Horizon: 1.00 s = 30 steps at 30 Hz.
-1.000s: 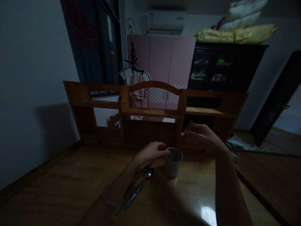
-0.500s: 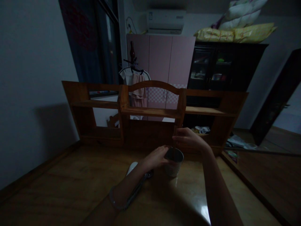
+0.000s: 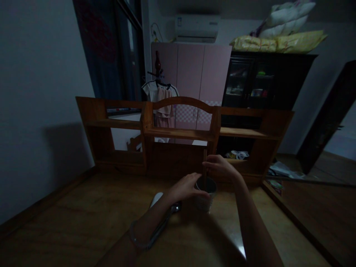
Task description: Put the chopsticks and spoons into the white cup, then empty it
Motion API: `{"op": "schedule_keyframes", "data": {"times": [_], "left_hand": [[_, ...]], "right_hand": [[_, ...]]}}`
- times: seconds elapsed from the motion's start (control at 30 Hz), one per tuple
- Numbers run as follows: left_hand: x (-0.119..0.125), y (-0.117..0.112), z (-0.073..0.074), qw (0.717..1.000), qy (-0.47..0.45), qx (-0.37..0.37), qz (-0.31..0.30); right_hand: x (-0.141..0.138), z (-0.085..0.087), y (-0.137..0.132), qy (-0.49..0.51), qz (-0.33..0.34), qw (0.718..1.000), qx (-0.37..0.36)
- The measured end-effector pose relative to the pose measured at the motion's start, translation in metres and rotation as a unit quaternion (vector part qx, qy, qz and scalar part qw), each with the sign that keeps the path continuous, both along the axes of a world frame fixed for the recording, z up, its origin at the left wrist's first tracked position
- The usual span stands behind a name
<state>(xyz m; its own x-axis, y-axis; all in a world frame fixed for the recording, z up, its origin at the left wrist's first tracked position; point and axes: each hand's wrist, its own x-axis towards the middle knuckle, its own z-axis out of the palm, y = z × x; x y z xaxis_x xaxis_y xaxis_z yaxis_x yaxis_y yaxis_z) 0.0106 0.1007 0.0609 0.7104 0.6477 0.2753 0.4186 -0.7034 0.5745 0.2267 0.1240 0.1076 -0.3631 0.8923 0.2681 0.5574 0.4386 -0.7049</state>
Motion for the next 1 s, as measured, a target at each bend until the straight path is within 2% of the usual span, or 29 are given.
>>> {"op": "schedule_keyframes", "data": {"times": [0.2,0.37,0.47,0.57,0.67,0.73,0.83,0.93,1.0], "left_hand": [[-0.001,0.002,-0.001,1.000,-0.001,-0.021,0.012],[-0.003,0.002,0.002,0.999,0.001,-0.037,-0.013],[-0.007,0.004,0.007,0.998,0.002,-0.055,-0.009],[-0.020,0.014,0.014,0.998,-0.023,-0.056,0.024],[-0.039,0.030,0.018,0.996,-0.006,-0.053,0.068],[-0.051,0.042,0.012,0.989,0.062,-0.058,0.118],[-0.059,0.052,-0.007,0.974,0.126,-0.064,0.178],[-0.053,0.054,-0.031,0.960,0.168,-0.067,0.214],[-0.045,0.053,-0.043,0.951,0.194,-0.064,0.231]], "right_hand": [[0.006,-0.005,0.003,0.009,0.008,1.000,-0.005],[0.010,-0.006,0.002,0.008,0.019,1.000,-0.014],[0.011,-0.004,-0.002,0.011,0.019,0.999,-0.023],[0.016,0.002,-0.005,0.024,-0.013,1.000,-0.008],[0.027,0.012,-0.011,0.053,-0.087,0.994,0.041],[0.033,0.021,-0.017,0.074,-0.147,0.983,0.085],[0.036,0.036,-0.032,0.089,-0.237,0.949,0.187],[0.029,0.049,-0.049,0.075,-0.303,0.906,0.284],[0.022,0.057,-0.058,0.058,-0.318,0.893,0.312]]}}
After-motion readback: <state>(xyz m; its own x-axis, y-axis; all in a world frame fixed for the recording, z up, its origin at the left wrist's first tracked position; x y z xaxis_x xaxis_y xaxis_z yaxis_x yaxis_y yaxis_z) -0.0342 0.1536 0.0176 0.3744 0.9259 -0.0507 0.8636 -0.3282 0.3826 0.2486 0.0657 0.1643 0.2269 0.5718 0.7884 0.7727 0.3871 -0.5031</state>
